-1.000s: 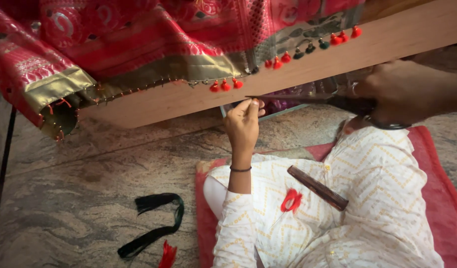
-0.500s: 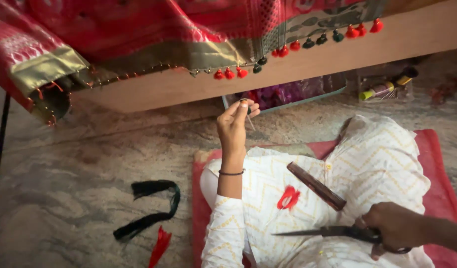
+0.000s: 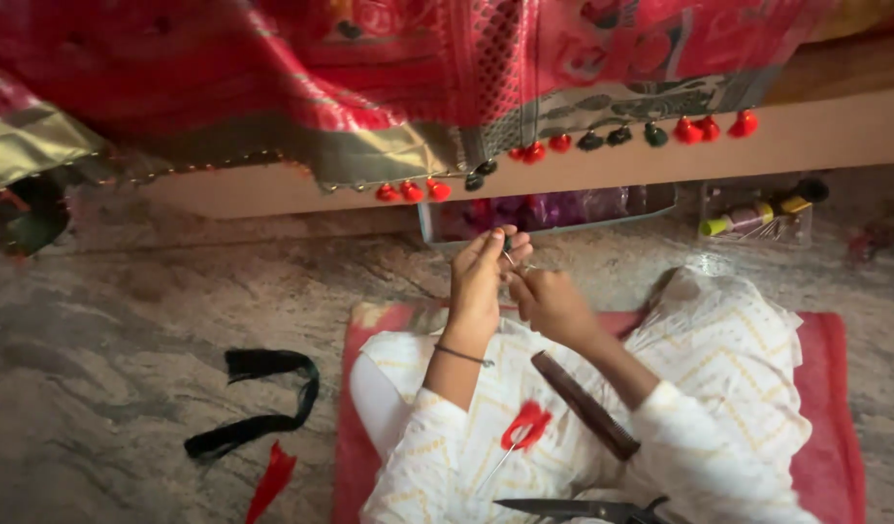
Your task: Attaching and securing tassels to the edge of a red saree.
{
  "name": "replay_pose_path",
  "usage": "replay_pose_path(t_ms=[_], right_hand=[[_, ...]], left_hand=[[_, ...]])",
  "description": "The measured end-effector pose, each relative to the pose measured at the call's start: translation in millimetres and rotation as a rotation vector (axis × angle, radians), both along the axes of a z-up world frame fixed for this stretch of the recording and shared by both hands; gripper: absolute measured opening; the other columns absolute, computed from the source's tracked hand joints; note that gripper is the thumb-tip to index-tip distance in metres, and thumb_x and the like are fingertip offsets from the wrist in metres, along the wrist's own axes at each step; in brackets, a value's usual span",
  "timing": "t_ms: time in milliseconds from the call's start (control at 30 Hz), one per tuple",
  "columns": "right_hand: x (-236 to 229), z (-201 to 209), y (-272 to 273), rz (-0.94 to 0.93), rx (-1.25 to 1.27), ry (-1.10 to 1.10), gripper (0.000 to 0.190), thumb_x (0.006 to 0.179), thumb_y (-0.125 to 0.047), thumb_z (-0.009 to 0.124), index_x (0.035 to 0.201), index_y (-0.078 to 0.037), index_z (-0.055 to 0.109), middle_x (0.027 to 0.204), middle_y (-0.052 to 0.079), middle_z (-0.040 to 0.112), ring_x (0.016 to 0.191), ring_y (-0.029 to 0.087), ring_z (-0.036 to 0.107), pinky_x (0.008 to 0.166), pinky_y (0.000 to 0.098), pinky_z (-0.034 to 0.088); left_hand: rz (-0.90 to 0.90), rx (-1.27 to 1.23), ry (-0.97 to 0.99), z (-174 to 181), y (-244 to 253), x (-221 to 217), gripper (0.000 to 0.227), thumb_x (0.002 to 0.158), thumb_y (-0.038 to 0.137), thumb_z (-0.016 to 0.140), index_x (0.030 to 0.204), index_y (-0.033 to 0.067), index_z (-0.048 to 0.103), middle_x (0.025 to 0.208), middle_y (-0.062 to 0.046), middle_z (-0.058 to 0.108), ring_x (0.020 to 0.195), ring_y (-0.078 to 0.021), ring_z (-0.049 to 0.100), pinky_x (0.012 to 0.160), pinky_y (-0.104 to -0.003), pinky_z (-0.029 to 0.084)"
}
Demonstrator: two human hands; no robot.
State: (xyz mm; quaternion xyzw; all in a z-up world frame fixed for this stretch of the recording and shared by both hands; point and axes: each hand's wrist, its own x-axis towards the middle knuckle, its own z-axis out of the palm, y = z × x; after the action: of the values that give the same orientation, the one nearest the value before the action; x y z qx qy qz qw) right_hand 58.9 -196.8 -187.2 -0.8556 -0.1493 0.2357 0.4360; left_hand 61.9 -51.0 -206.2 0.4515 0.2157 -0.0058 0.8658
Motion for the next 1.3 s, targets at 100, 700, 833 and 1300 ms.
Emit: replay_pose_path(t_ms=[100,700,833,1300], right_hand=[[0.6,-84.0,-16.9,-0.006,-0.106,-0.063,0.035,0.102,-0.034,0.055,0.092,-0.006,0.073,0.081,0.022,0.074,0.073,0.039,0.072,0.070,0.0502,0.056],[-194.3,-221.8,-495.0,-0.612,-0.740,0.306,0.044,0.110,-0.030,0.046,0.087,-0.001,0.070,0.075,0.025,0.074,0.070,0.042,0.075,0.073,0.0533,0.059],[-169.6,-217.8,-494.1,-0.506,-0.794,0.084,0.030,0.104,-0.029,0.053,0.100,-0.004,0.069,0.085,0.024,0.075,0.078,0.042,0.074,0.075,0.0527,0.058],[5.2,89.4,-89.8,-0.310,-0.053,-0.359,0.031,0.093,-0.029,0.071,0.113,-0.005,0.073,0.094,0.014,0.078,0.085,0.027,0.076,0.075,0.0396,0.059]], left_hand=[[-0.014,0.001,0.121,-39.1,10.7,25.3,0.031,0.100,0.029,0.061,0.119,0.0044,0.066,0.116,-0.012,0.074,0.101,-0.0207,0.073,0.080,-0.029,0.052],[-0.100,1.205,0.117,-18.5,43.2,41.1,0.034,0.099,0.037,0.069,0.114,0.0075,0.077,0.111,-0.015,0.084,0.098,-0.0201,0.077,0.088,-0.032,0.056],[0.149,0.290,-0.312,70.6,55.8,23.5,0.031,0.088,0.012,0.065,0.119,0.0104,0.065,0.117,-0.009,0.068,0.110,-0.0197,0.066,0.102,-0.036,0.053],[0.028,-0.073,-0.454,164.1,12.4,-18.5,0.014,0.098,0.008,0.065,0.110,0.0035,0.067,0.107,-0.005,0.068,0.104,-0.0178,0.068,0.107,-0.039,0.053]])
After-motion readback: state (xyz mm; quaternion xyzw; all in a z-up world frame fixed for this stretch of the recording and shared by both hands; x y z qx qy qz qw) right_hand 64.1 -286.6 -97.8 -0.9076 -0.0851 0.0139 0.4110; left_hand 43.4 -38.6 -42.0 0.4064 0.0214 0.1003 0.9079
